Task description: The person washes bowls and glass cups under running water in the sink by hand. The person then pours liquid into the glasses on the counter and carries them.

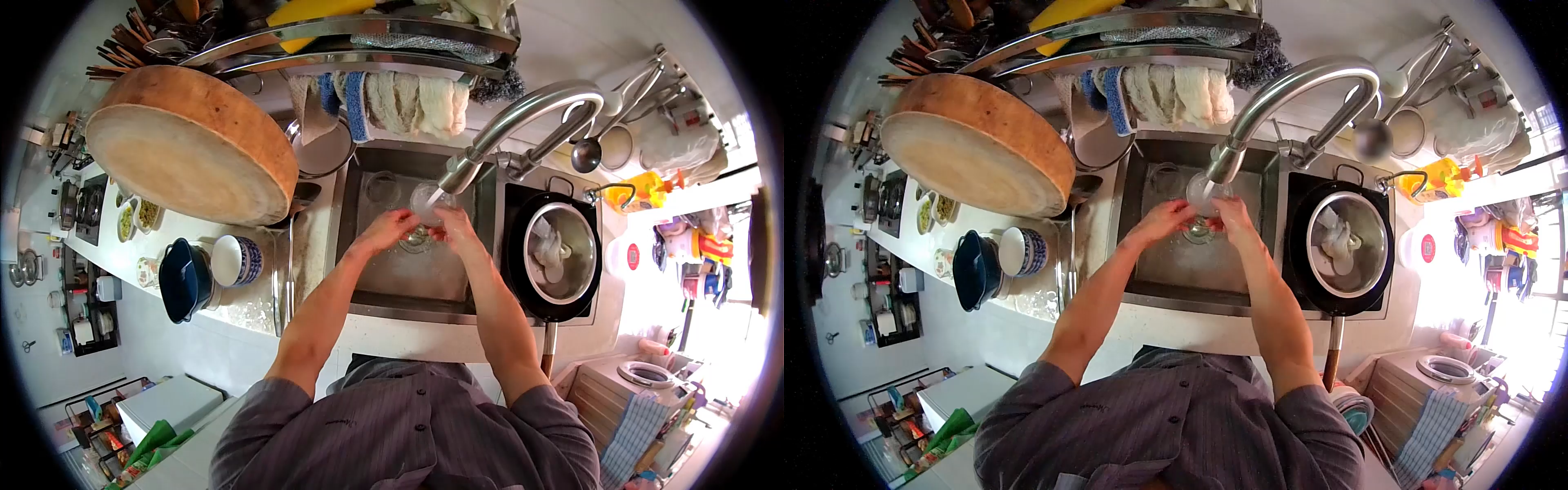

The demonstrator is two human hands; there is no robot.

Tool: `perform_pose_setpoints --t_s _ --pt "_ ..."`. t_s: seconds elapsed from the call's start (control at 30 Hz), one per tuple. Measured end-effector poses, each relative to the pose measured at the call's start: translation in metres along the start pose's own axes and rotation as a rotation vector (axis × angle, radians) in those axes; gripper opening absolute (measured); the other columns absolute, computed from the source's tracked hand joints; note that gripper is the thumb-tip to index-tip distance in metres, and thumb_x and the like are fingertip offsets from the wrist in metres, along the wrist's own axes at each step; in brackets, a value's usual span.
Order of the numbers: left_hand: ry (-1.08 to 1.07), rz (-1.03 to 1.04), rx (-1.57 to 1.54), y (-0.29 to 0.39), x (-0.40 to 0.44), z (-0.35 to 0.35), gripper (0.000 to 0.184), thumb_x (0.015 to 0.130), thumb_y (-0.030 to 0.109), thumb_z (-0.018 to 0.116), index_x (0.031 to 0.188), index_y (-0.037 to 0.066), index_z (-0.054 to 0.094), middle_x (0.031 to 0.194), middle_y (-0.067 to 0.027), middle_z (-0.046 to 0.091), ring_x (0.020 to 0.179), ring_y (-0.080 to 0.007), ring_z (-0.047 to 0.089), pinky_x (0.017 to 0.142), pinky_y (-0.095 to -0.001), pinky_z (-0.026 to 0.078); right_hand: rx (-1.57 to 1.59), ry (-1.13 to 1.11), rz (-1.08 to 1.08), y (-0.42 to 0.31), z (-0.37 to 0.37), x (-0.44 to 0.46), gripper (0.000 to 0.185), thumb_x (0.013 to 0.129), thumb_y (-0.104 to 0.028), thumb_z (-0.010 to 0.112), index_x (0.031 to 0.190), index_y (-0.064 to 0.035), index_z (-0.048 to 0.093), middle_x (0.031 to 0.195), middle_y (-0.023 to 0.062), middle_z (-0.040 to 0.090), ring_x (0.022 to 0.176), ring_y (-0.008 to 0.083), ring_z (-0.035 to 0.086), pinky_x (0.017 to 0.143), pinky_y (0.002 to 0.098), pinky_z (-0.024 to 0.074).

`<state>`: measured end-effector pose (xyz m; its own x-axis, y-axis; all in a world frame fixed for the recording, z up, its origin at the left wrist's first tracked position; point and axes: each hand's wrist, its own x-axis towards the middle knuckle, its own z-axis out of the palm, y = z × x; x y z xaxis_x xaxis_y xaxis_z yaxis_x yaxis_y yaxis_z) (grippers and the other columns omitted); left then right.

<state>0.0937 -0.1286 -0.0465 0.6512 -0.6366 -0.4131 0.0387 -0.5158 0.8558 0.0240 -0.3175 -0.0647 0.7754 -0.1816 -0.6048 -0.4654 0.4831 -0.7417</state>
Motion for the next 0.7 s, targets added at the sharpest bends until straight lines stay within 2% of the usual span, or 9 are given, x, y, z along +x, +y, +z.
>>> perform_pose_setpoints --t_s 0.07,0.1,0.17,0.3,0.37,0.4,0.47,0.6,0.7 --pt "-0.176 -0.08 -0.682 -0.008 0.002 0.01 0.036 0.097 0.036 0.06 0.107 0.002 0.064 0.093 -0.0078 0.068 0.082 -0.0155 0.065 0.074 -0.0305 0.054 -0.221 0.024 0.046 -0.009 -0.001 -0.004 0.03 0.092 -0.023 0.056 0.108 0.0018 0.06 0.078 0.0117 0.066 0.051 0.0177 0.059 0.044 0.0307 0.0474" --pt "-0.174 -0.074 -0.68 -0.007 0.002 0.012 0.036 0.097 0.036 0.06 0.107 0.002 0.064 0.093 -0.0078 0.068 0.082 -0.0155 0.065 0.074 -0.0305 0.054 -0.223 0.022 0.04 -0.009 -0.006 -0.003 0.03 0.092 -0.023 0.056 0.108 0.0018 0.06 0.078 0.0117 0.066 0.051 0.0177 0.059 0.044 0.0307 0.0474" --pt "-0.139 -0.092 -0.463 -0.007 0.003 0.015 0.037 0.098 0.036 0.057 0.106 0.001 0.064 0.09 -0.0048 0.067 0.08 -0.0141 0.064 0.075 -0.0299 0.053 -0.198 -0.05 0.158 -0.002 -0.016 -0.003 0.028 0.093 -0.023 0.056 0.11 -0.0014 0.059 0.089 0.0153 0.066 0.063 0.0224 0.064 0.049 0.0323 0.051" --pt "-0.072 -0.025 -0.165 0.023 -0.012 0.016 0.034 0.098 0.036 0.058 0.101 0.003 0.065 0.088 -0.0075 0.066 0.08 -0.0134 0.063 0.074 -0.0308 0.053 0.083 -0.075 0.139 0.024 -0.017 -0.004 0.025 0.093 -0.02 0.053 0.11 -0.002 0.058 0.089 0.0149 0.066 0.066 0.0222 0.064 0.053 0.0344 0.0523" --pt "0.039 0.067 0.172 0.029 -0.011 0.015 0.027 0.093 0.031 0.063 0.094 0.005 0.067 0.093 -0.0109 0.064 0.083 -0.0184 0.064 0.072 -0.035 0.053 0.195 0.065 0.063 0.027 -0.003 -0.008 0.027 0.094 -0.02 0.049 0.112 -0.0027 0.06 0.097 0.0132 0.066 0.075 0.0214 0.065 0.062 0.0342 0.0575" --pt "0.042 0.066 0.18 0.029 -0.012 0.016 0.027 0.093 0.031 0.063 0.094 0.005 0.067 0.093 -0.0109 0.064 0.083 -0.0184 0.064 0.072 -0.035 0.053 0.2 0.059 0.06 0.027 -0.004 -0.006 0.027 0.094 -0.02 0.049 0.112 -0.0027 0.06 0.097 0.0132 0.066 0.075 0.0214 0.065 0.062 0.0342 0.0575" --pt "0.297 0.417 0.516 0.026 -0.018 0.019 0.02 0.086 0.025 0.069 0.088 0.005 0.066 0.09 -0.0131 0.061 0.084 -0.0256 0.064 0.071 -0.0396 0.052 0.229 -0.013 0.042 0.026 -0.003 0.003 0.027 0.095 -0.017 0.044 0.113 -0.0043 0.06 0.104 0.0128 0.065 0.079 0.0234 0.066 0.067 0.0362 0.0596" --pt "0.367 0.44 0.752 0.043 -0.026 0.022 0.018 0.081 0.021 0.071 0.086 0.005 0.065 0.093 -0.0137 0.057 0.084 -0.0322 0.062 0.074 -0.0421 0.052 0.212 0.013 0.108 0.03 0.004 0.028 0.028 0.096 -0.019 0.042 0.113 -0.0066 0.061 0.107 0.0108 0.066 0.086 0.0238 0.067 0.072 0.0404 0.0583" --pt "0.457 0.493 0.967 0.053 -0.029 0.023 0.017 0.08 0.02 0.071 0.086 0.005 0.065 0.097 -0.015 0.054 0.083 -0.0332 0.061 0.075 -0.0434 0.053 0.503 -0.125 0.045 0.031 0.016 0.031 0.03 0.097 -0.025 0.043 0.114 -0.0091 0.062 0.109 0.008 0.067 0.09 0.0235 0.066 0.076 0.0443 0.0564"
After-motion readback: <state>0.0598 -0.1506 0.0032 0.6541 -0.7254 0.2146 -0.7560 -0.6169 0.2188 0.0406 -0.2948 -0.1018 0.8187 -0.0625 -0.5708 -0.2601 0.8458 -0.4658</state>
